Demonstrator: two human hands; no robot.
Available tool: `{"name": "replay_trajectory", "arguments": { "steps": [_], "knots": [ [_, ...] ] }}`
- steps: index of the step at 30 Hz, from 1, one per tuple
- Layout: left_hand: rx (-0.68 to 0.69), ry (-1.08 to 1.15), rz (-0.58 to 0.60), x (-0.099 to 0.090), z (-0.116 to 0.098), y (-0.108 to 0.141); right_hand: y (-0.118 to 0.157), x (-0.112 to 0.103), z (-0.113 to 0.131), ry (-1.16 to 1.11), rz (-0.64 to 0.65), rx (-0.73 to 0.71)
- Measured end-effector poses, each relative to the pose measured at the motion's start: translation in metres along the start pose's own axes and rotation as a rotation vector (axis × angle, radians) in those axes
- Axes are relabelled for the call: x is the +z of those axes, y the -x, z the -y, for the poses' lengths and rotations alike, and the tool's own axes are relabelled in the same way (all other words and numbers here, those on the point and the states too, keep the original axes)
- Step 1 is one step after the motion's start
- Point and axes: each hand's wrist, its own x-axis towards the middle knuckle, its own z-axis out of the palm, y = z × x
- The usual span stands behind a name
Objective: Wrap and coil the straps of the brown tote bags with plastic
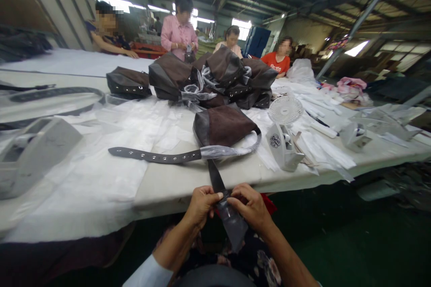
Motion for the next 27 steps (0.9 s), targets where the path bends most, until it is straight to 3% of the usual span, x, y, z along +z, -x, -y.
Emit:
{"name": "replay_trajectory", "arguments": {
  "steps": [9,15,21,27],
  "knots": [
    [0.062,-0.032,-0.003,0.001,0.005,0.0,0.01,0.006,0.0,0.013,-0.063,0.14],
    [0.061,-0.034,0.0,-0.001,0.011,-0.003,0.012,0.007,0.002,-0.005,-0.077,0.028],
    [0.041,-0.048,0.013,0.0,0.006,-0.002,0.014,0.016,-0.002,-0.046,-0.195,0.013],
    [0.023,-0.066,0.005,0.0,0.003,-0.002,0.013,0.019,-0.003,-0.092,-0.179,-0.058]
  ]
}}
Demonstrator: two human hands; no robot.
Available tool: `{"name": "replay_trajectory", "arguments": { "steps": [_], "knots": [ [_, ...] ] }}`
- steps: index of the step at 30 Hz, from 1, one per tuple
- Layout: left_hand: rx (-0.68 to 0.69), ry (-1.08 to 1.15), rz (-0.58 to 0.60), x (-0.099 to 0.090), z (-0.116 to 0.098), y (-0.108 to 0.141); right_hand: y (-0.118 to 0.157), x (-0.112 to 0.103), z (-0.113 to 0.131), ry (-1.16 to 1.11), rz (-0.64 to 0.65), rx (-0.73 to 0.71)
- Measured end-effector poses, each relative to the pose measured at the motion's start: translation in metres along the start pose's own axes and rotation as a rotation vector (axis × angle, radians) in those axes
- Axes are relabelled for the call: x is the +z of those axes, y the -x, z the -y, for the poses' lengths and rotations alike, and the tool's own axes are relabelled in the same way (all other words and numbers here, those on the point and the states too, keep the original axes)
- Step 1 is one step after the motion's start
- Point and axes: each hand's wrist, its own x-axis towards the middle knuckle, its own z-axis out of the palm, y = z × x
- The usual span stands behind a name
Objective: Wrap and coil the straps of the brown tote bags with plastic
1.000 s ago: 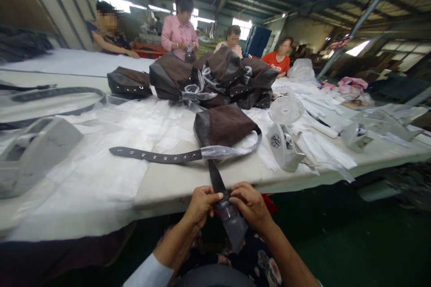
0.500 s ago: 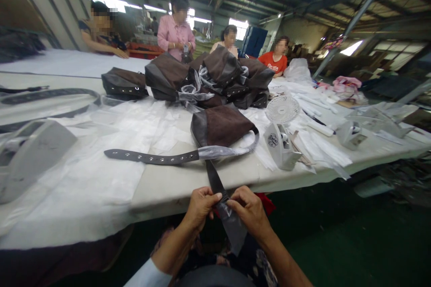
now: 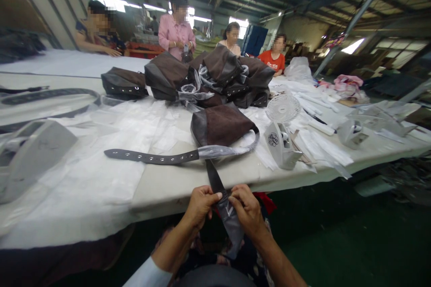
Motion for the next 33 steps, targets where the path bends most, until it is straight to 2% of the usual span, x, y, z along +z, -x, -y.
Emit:
{"name": "replay_trajectory", "arguments": {
  "steps": [8,13,16,22,30,33],
  "knots": [
    [-0.039,-0.02,0.025,-0.002,-0.005,-0.001,-0.003,0.004,-0.004,0.052,0.0,-0.088],
    [-0.042,-0.011,0.025,-0.005,-0.002,0.0,-0.005,0.002,-0.01,0.048,0.119,-0.156],
    [-0.038,-0.011,0.029,-0.006,0.0,-0.001,-0.009,0.002,-0.01,0.009,0.139,-0.113],
    [-0.046,-0.008,0.086,-0.011,0.004,-0.004,-0.017,0.006,-0.002,-0.017,0.135,0.063],
    [-0.017,0.057,0.282,-0.022,0.005,0.004,-0.018,0.005,-0.003,-0.024,0.139,0.134],
    [0.032,0.098,0.251,-0.022,0.014,0.011,-0.019,0.006,-0.003,-0.045,0.137,0.163]
  ]
}}
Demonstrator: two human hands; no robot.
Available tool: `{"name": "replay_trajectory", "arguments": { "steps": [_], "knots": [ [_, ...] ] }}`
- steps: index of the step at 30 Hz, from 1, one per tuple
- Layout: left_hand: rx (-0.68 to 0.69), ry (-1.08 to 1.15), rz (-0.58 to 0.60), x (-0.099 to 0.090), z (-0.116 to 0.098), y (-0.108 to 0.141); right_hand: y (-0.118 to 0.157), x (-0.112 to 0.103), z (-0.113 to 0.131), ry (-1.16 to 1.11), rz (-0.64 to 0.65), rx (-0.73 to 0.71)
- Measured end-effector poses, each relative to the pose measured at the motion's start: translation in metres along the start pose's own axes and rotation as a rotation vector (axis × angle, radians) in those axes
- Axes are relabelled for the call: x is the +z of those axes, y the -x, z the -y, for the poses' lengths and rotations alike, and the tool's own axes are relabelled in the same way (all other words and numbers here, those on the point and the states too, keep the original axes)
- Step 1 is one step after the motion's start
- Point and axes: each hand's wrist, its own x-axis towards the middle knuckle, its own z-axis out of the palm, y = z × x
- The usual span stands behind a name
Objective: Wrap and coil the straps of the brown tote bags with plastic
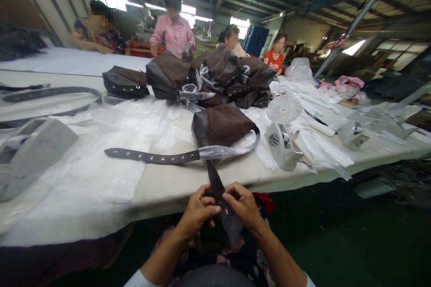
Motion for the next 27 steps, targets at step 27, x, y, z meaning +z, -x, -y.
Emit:
{"name": "replay_trajectory", "arguments": {
  "steps": [27],
  "knots": [
    [0.119,-0.047,-0.344,-0.003,0.012,-0.003,-0.011,0.012,0.0,-0.296,0.055,0.116]
  ]
}}
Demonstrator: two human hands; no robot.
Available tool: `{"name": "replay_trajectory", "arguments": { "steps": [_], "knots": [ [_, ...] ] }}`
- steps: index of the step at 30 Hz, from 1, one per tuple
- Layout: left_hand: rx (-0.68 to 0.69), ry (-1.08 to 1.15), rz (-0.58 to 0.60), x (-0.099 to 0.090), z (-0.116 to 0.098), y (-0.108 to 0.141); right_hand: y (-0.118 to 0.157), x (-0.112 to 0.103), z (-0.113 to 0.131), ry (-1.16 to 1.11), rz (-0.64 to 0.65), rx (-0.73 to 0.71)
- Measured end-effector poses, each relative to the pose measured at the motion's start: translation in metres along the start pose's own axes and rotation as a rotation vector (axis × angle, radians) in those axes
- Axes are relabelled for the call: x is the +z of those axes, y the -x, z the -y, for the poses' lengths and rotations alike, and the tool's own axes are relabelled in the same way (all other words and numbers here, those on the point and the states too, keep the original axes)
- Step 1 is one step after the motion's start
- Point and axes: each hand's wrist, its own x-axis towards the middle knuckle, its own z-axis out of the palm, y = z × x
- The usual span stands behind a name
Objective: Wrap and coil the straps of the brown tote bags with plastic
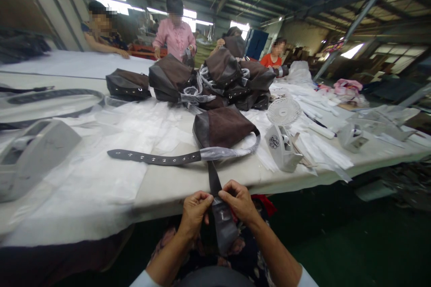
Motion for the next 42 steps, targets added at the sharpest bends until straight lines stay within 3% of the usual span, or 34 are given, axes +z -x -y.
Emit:
{"name": "replay_trajectory", "arguments": {
  "steps": [15,21,24,31,35,42],
  "knots": [
    [-0.088,0.117,0.042,0.008,-0.002,0.003,-0.004,0.014,-0.007,0.011,-0.117,-0.041],
    [-0.13,0.165,0.037,0.011,-0.011,0.004,0.005,0.005,-0.006,-0.296,-0.031,0.089],
    [-0.15,0.203,0.046,0.011,-0.011,0.004,0.013,-0.001,-0.008,-0.346,0.031,0.137],
    [-0.24,0.383,0.062,0.011,-0.007,0.003,0.021,-0.001,0.003,-0.22,-0.016,-0.088],
    [-0.282,0.542,0.014,0.012,-0.008,0.006,0.025,0.006,0.015,-0.137,0.003,-0.142],
    [-0.313,0.628,0.06,0.015,-0.009,0.007,0.027,0.012,0.023,-0.057,0.019,-0.218]
  ]
}}
